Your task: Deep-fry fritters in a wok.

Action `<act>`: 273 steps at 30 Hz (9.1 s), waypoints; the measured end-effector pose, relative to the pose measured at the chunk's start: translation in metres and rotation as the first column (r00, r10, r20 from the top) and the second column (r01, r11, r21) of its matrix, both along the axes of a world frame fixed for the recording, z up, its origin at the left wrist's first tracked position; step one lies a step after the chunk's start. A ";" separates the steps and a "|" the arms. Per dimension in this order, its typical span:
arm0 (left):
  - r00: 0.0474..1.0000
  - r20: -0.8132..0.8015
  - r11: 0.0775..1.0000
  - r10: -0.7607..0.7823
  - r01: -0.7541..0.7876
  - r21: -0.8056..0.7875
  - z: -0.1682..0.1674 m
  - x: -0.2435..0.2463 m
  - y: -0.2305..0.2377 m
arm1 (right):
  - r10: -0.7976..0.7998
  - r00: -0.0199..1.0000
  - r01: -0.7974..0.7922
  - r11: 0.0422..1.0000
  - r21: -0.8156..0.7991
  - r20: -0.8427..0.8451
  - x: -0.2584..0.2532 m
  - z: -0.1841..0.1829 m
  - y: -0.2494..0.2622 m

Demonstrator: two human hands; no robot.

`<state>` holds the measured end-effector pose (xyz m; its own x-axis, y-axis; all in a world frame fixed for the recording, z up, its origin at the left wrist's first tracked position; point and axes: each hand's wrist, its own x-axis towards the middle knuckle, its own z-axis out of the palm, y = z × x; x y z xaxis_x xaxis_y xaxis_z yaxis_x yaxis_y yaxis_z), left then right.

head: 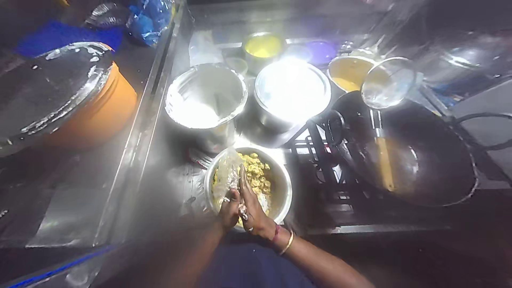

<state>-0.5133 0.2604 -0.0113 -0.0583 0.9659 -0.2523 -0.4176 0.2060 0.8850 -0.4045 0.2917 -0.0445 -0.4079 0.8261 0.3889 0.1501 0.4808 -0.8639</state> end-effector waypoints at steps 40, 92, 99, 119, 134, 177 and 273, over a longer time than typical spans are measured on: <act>0.934 0.117 0.934 0.338 -0.348 0.084 -0.038 -0.061 -0.038 | -0.583 0.590 0.545 0.798 0.256 0.559 0.290 0.205 0.030; 0.961 0.235 0.984 0.145 -0.166 0.072 -0.025 -0.022 -0.007 | -0.302 0.944 0.234 0.896 -0.377 -0.132 0.130 0.102 0.015; 0.955 0.167 0.968 0.247 -0.251 0.002 -0.031 -0.040 -0.013 | -0.527 0.570 0.546 0.816 0.189 0.630 0.268 0.168 0.059; 0.897 0.112 0.901 0.428 -0.433 0.024 -0.029 -0.071 -0.025 | -0.151 0.875 0.232 0.965 -0.126 0.459 0.169 0.114 0.069; 0.903 0.122 0.908 0.413 -0.418 0.020 -0.021 -0.061 -0.049 | -0.347 0.601 0.768 0.501 -0.400 0.720 0.013 -0.076 0.155; 0.957 0.287 0.941 0.048 -0.140 0.310 -0.056 -0.052 -0.016 | -0.536 0.555 0.488 0.829 0.273 0.637 0.264 0.172 0.052; 0.898 0.091 0.873 0.431 -0.440 0.212 -0.036 -0.081 -0.039 | 0.014 0.881 0.144 0.944 -0.297 0.474 0.116 0.071 0.077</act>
<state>-0.5938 0.2210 -0.0475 -0.4803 0.8759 -0.0460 -0.4552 -0.2041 0.8667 -0.2887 0.3687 0.0267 -0.4155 0.9021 -0.1163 0.5915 0.1708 -0.7880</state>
